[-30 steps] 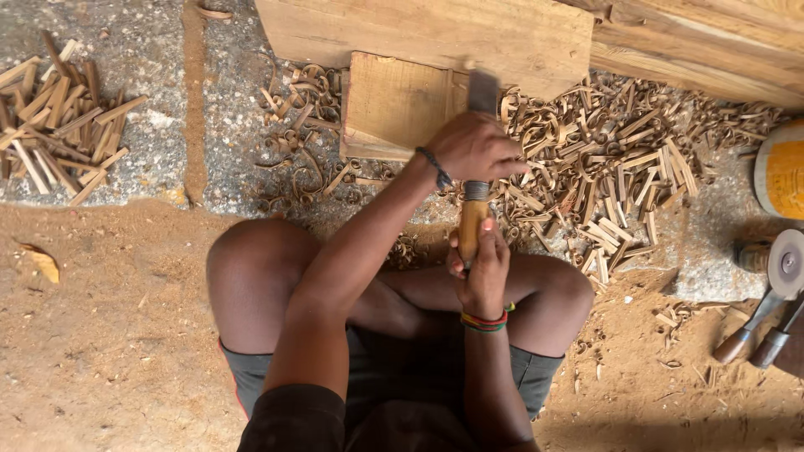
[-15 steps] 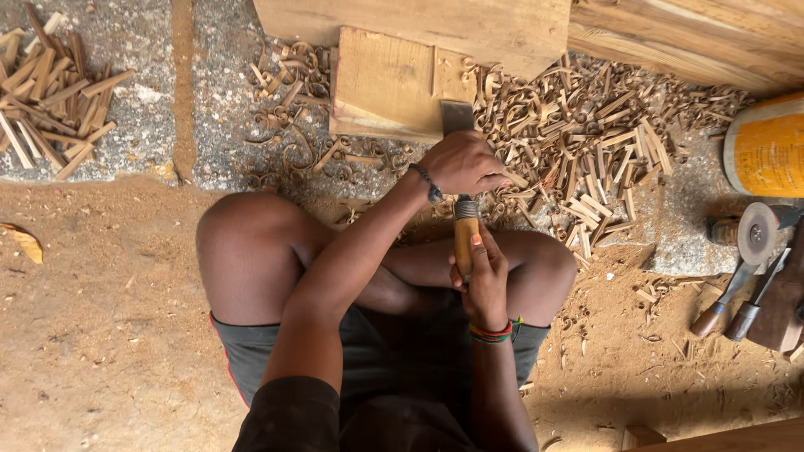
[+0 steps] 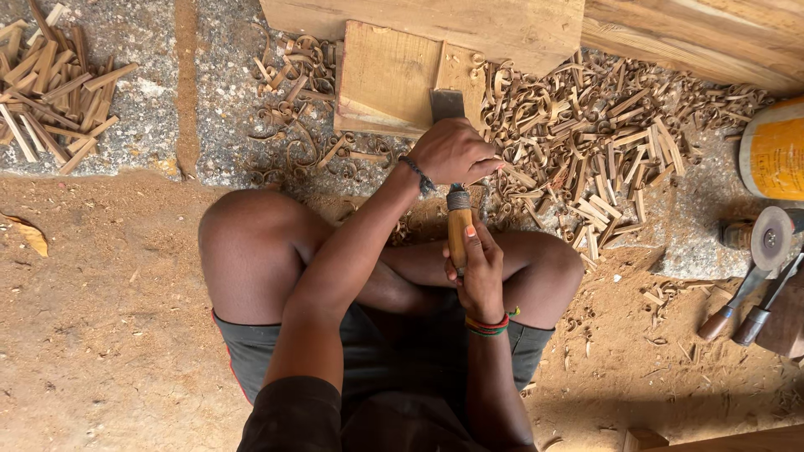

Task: The person is sitting cross-legged on the ground, using a chisel to carve a small rectangular piece of wood. They repeatedly strike the chisel with their hand to remove wood shavings, occasionally lifting the wood to inspect the progress.

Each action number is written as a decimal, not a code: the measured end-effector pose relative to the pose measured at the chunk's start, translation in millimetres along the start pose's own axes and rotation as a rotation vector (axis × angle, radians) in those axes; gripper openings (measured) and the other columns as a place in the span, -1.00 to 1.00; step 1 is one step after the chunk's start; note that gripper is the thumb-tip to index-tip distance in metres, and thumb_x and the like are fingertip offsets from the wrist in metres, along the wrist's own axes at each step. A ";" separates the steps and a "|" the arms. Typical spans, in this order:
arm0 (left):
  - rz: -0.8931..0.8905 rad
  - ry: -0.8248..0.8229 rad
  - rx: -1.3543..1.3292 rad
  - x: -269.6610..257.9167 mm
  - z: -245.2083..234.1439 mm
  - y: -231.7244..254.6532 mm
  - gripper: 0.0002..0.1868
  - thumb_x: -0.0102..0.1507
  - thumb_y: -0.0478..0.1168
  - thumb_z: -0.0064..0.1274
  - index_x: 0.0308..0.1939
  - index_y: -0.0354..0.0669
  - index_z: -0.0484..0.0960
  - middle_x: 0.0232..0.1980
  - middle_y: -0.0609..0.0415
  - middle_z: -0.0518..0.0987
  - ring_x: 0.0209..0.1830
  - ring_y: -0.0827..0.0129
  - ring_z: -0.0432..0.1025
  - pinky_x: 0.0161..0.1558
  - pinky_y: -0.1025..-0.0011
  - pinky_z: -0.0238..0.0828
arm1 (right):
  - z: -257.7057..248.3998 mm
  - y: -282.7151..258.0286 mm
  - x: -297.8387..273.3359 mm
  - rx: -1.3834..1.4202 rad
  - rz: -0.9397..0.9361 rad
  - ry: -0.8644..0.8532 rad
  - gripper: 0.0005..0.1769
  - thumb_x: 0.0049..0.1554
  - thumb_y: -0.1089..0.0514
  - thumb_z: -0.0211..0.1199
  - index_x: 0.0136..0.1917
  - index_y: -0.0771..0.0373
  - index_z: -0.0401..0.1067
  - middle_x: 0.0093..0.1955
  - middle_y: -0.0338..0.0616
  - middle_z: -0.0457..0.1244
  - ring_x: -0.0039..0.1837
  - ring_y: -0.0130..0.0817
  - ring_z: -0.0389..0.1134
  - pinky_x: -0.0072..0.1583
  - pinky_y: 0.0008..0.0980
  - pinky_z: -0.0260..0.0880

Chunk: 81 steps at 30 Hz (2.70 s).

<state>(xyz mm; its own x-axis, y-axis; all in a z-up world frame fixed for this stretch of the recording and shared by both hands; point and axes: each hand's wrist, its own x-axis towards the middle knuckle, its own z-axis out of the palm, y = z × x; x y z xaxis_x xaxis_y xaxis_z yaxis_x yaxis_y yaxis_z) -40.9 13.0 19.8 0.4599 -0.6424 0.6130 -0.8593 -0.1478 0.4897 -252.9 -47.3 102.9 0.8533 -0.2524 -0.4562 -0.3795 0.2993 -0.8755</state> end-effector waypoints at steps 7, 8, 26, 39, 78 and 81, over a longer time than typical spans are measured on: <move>-0.005 -0.028 -0.012 -0.5 2.9 9.5 -0.53 0.35 0.07 0.15 -0.62 0.00 0.60 -0.73 0.15 0.45 -0.77 0.38 0.30 -0.33 0.27 0.41 | -4.3 -4.9 -7.1 -0.006 0.016 0.003 -0.39 0.35 0.00 -0.02 0.55 0.36 0.16 -0.32 -0.15 0.24 -0.50 -0.54 0.11 -0.47 -0.60 0.05; -0.005 -0.029 -0.006 0.7 3.1 11.3 -0.54 0.35 0.06 0.15 -0.60 -0.01 0.61 -0.74 0.15 0.45 -0.78 0.38 0.30 -0.33 0.28 0.41 | -4.5 -6.0 -8.3 0.008 0.017 0.002 -0.39 0.35 0.00 -0.02 0.55 0.36 0.15 -0.32 -0.15 0.24 -0.50 -0.54 0.11 -0.46 -0.60 0.05; -0.212 -0.080 -0.130 1.7 3.2 -5.5 -0.58 0.38 0.02 0.08 -0.56 0.04 0.59 -0.73 0.24 0.44 -0.77 0.50 0.31 -0.51 0.31 0.36 | 5.9 -3.0 3.5 -0.048 0.021 0.024 -0.41 0.37 0.03 -0.04 0.54 0.39 0.16 -0.33 -0.14 0.24 -0.46 -0.55 0.13 -0.43 -0.57 0.15; -0.226 -0.169 -0.047 0.4 -2.9 -15.6 -0.49 0.29 0.20 0.15 -0.64 0.03 0.57 -0.72 0.20 0.46 -0.75 0.44 0.35 -0.56 0.29 0.36 | 32.6 5.2 4.2 -0.066 -0.009 0.028 -0.46 0.37 -0.05 -0.07 0.46 0.34 0.24 -0.34 -0.20 0.21 -0.48 -0.56 0.12 -0.45 -0.59 0.03; -0.025 0.257 0.312 -24.8 -11.7 -56.8 -0.82 0.39 -0.05 0.18 -0.05 0.00 0.59 -0.07 0.14 0.65 -0.08 0.39 0.54 0.10 0.34 0.54 | 12.1 -4.3 45.4 0.283 -0.163 0.081 -0.65 0.38 -0.04 -0.01 0.23 0.26 0.30 -0.30 -0.15 0.25 -0.48 -0.53 0.14 -0.47 -0.57 0.06; -0.266 0.236 0.461 -38.7 -39.7 -66.8 -0.52 0.29 0.12 0.24 0.16 -0.01 0.55 0.08 0.04 0.60 0.07 0.21 0.48 0.18 0.16 0.42 | -2.6 -8.8 25.9 0.228 -0.201 0.122 -0.59 0.35 -0.02 0.06 0.34 0.27 0.30 -0.29 -0.17 0.25 -0.47 -0.54 0.14 -0.45 -0.58 0.06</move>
<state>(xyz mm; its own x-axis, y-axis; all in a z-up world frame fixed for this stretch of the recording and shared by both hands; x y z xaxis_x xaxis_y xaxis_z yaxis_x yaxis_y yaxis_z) 7.6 77.6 -12.0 0.6655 -0.3609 0.6534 -0.6917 -0.6272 0.3580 -228.4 -58.8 98.4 0.8490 -0.4314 -0.3052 -0.1058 0.4271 -0.8980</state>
